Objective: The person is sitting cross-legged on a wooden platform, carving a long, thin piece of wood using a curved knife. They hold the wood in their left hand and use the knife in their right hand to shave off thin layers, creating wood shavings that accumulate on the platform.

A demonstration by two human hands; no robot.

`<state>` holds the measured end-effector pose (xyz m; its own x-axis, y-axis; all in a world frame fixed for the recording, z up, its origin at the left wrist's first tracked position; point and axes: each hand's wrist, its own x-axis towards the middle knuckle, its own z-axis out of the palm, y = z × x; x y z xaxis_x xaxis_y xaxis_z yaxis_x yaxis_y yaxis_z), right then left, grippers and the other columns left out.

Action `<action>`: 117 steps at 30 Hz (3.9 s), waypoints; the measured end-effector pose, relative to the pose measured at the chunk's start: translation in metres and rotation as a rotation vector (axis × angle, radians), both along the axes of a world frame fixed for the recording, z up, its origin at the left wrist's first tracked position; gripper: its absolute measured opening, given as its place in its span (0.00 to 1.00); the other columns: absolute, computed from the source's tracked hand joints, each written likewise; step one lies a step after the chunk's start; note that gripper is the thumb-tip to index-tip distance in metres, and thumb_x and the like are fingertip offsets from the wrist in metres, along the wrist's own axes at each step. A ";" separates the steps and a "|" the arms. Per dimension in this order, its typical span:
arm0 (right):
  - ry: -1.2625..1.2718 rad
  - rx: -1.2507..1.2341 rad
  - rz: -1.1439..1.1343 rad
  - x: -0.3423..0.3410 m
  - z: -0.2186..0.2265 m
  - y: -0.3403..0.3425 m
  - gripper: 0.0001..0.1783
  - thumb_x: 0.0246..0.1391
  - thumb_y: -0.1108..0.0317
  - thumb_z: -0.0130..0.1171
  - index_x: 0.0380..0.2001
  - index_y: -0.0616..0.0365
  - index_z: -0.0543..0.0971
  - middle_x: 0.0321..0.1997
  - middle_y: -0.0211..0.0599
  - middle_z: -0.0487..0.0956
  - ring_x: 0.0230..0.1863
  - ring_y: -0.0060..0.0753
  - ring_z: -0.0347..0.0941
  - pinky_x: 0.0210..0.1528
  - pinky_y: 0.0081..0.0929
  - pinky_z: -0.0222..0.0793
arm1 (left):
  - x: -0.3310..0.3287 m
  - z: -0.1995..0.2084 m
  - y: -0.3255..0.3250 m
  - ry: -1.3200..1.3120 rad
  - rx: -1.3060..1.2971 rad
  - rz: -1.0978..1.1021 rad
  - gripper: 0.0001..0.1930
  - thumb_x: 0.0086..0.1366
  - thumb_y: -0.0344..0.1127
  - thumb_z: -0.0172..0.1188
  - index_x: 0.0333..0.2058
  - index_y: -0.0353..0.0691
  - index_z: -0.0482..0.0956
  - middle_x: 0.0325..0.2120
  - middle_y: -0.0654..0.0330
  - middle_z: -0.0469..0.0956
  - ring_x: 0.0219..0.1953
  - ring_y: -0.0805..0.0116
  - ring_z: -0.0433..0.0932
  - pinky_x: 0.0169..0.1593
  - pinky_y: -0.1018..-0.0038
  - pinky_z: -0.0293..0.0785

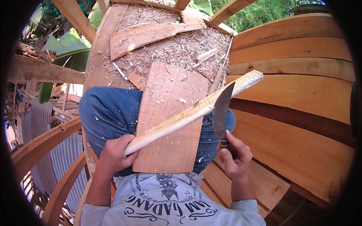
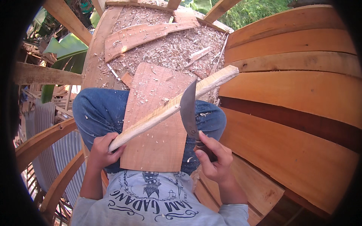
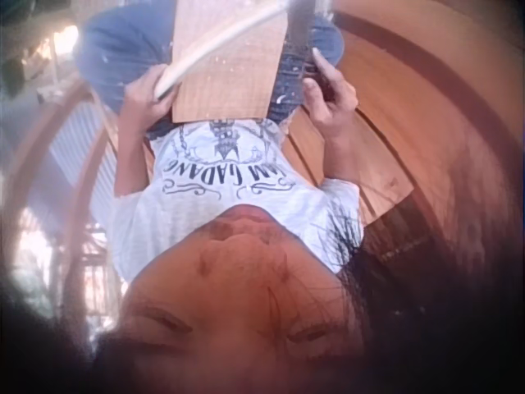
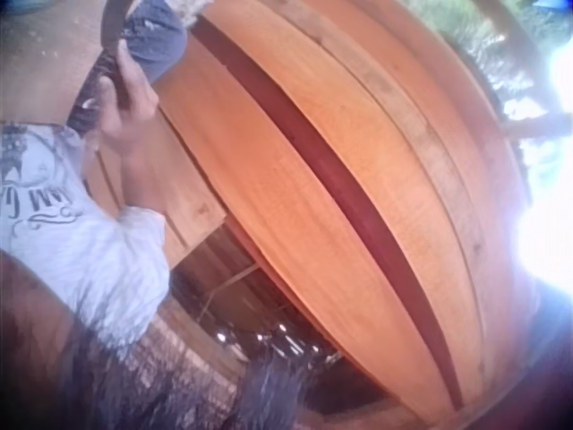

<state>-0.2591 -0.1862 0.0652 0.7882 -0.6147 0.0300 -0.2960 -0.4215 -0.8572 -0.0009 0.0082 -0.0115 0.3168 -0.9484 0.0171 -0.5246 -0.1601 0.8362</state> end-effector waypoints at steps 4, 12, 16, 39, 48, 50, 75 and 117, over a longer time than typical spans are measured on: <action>-0.619 0.255 -0.576 0.018 0.018 0.006 0.22 0.52 0.80 0.54 0.52 0.68 0.71 0.27 0.41 0.78 0.22 0.19 0.71 0.24 0.14 0.65 | -0.001 -0.001 -0.005 0.017 -0.040 0.021 0.15 0.45 0.26 0.68 0.32 0.34 0.74 0.21 0.54 0.76 0.22 0.58 0.79 0.26 0.72 0.72; -0.579 0.228 -0.530 0.021 0.016 -0.001 0.22 0.52 0.79 0.54 0.53 0.69 0.69 0.26 0.40 0.78 0.21 0.17 0.70 0.23 0.13 0.64 | -0.001 0.000 -0.003 0.007 -0.043 0.043 0.14 0.45 0.26 0.68 0.31 0.35 0.74 0.21 0.56 0.76 0.20 0.60 0.78 0.25 0.73 0.71; -0.069 -0.005 -0.140 0.001 0.002 -0.001 0.24 0.54 0.78 0.51 0.55 0.68 0.66 0.26 0.41 0.76 0.19 0.15 0.67 0.19 0.12 0.61 | 0.000 -0.002 -0.004 0.008 -0.072 0.026 0.14 0.45 0.26 0.69 0.31 0.35 0.74 0.21 0.56 0.76 0.20 0.60 0.78 0.25 0.73 0.71; -0.179 0.045 -0.160 0.012 0.000 0.002 0.23 0.55 0.75 0.53 0.56 0.63 0.67 0.29 0.40 0.76 0.20 0.20 0.68 0.21 0.14 0.64 | 0.001 -0.001 -0.004 0.032 -0.067 0.010 0.14 0.45 0.26 0.68 0.31 0.34 0.75 0.21 0.55 0.76 0.22 0.60 0.79 0.26 0.74 0.71; -0.013 -0.062 0.031 0.008 0.000 -0.004 0.25 0.57 0.74 0.52 0.59 0.63 0.63 0.31 0.42 0.75 0.18 0.18 0.66 0.20 0.13 0.62 | 0.001 -0.001 -0.003 0.054 -0.046 0.023 0.14 0.45 0.26 0.68 0.31 0.35 0.75 0.21 0.55 0.77 0.22 0.61 0.79 0.26 0.74 0.71; -0.395 0.154 -0.290 0.015 0.011 -0.004 0.24 0.54 0.78 0.54 0.56 0.64 0.67 0.30 0.41 0.77 0.21 0.18 0.68 0.23 0.14 0.64 | 0.002 0.000 -0.003 0.049 -0.072 0.008 0.14 0.45 0.26 0.68 0.31 0.35 0.75 0.21 0.55 0.77 0.22 0.61 0.79 0.26 0.74 0.71; -0.538 0.248 -0.442 0.012 0.001 -0.003 0.26 0.54 0.80 0.53 0.57 0.66 0.65 0.28 0.40 0.76 0.18 0.16 0.66 0.20 0.13 0.62 | 0.003 -0.002 -0.003 0.075 -0.033 0.014 0.14 0.45 0.26 0.68 0.31 0.34 0.75 0.22 0.56 0.77 0.23 0.64 0.80 0.26 0.76 0.71; -0.271 0.312 -0.145 0.016 -0.012 0.021 0.22 0.50 0.80 0.56 0.51 0.68 0.71 0.29 0.46 0.78 0.23 0.25 0.74 0.23 0.20 0.69 | 0.006 -0.001 -0.002 0.121 -0.022 0.019 0.16 0.44 0.26 0.69 0.33 0.34 0.76 0.22 0.55 0.77 0.22 0.63 0.79 0.26 0.75 0.71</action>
<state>-0.2434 -0.1653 0.0536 0.6824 -0.7307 0.0195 -0.0800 -0.1011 -0.9917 0.0052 0.0066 -0.0126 0.3358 -0.9419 -0.0013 -0.4171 -0.1499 0.8964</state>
